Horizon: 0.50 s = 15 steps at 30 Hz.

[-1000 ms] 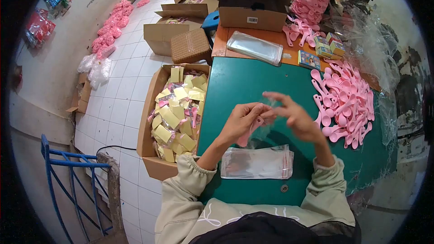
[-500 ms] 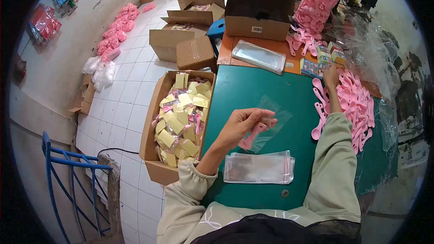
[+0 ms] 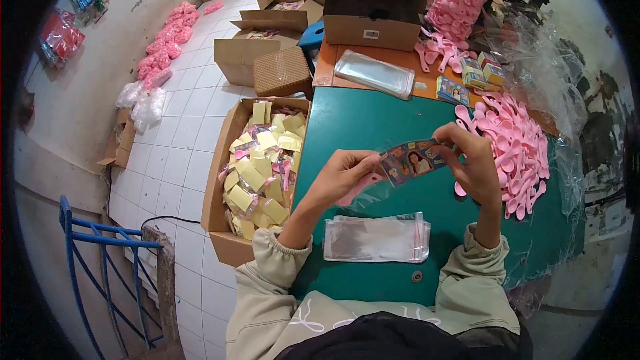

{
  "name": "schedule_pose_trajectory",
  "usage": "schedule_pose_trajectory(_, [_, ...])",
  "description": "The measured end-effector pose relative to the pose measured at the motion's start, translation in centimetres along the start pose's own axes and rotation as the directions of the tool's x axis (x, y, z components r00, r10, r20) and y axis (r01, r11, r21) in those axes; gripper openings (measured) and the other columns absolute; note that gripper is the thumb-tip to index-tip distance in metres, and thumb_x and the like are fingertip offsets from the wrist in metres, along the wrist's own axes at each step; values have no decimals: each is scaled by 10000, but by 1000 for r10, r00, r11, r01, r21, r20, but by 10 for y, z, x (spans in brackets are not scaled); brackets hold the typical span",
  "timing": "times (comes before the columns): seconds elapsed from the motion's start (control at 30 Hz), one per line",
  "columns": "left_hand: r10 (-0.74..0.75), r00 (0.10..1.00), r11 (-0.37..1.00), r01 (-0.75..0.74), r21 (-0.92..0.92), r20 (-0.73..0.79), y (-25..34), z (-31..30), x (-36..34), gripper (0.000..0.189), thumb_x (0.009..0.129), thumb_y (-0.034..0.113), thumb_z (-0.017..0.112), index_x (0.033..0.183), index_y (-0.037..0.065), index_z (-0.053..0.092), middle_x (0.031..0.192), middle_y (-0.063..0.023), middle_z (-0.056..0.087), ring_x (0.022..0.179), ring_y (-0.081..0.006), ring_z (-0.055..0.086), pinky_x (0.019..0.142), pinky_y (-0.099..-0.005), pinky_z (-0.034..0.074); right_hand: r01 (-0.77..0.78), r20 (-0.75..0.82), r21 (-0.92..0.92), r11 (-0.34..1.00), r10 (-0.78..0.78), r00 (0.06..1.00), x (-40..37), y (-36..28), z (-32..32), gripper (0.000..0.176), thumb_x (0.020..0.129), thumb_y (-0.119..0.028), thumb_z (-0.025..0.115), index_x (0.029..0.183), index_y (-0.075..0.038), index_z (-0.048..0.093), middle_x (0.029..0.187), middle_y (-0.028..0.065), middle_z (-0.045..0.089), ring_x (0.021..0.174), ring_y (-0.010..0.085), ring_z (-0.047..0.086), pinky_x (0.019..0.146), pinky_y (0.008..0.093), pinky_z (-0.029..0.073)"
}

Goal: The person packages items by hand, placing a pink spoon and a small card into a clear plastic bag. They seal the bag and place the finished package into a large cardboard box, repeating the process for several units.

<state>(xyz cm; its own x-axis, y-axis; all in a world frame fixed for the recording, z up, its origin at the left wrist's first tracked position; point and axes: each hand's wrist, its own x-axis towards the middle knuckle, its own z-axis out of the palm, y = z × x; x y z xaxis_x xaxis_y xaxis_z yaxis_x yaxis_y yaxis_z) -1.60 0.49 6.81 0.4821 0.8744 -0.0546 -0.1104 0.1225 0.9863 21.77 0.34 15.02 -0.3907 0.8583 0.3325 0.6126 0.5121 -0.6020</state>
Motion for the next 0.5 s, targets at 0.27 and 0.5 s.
schedule_pose_trajectory(0.27, [-29, 995, 987, 14, 161, 94, 0, 11, 4, 412, 915, 183, 543, 1296, 50, 461, 865, -40, 644, 725, -49, 554, 596, -212, 484, -17, 272, 108, 994, -13, 962, -1, 4, 13, 169, 758, 0, 634, 859, -3, 498, 720, 130, 552, 615, 220, 553, 557, 307, 439])
schedule_pose_trajectory(0.5, [-29, 996, 918, -9, 397, 90, 8, 16, 5, 478, 893, 170, 572, 1342, 112, 419, 848, -63, 655, 728, -47, 555, 606, -234, 503, -7, 270, 104, 995, -22, 962, -3, 5, 14, 196, 760, -47, 660, 828, -4, 481, 677, 122, 520, 588, 231, 523, 554, 322, 427])
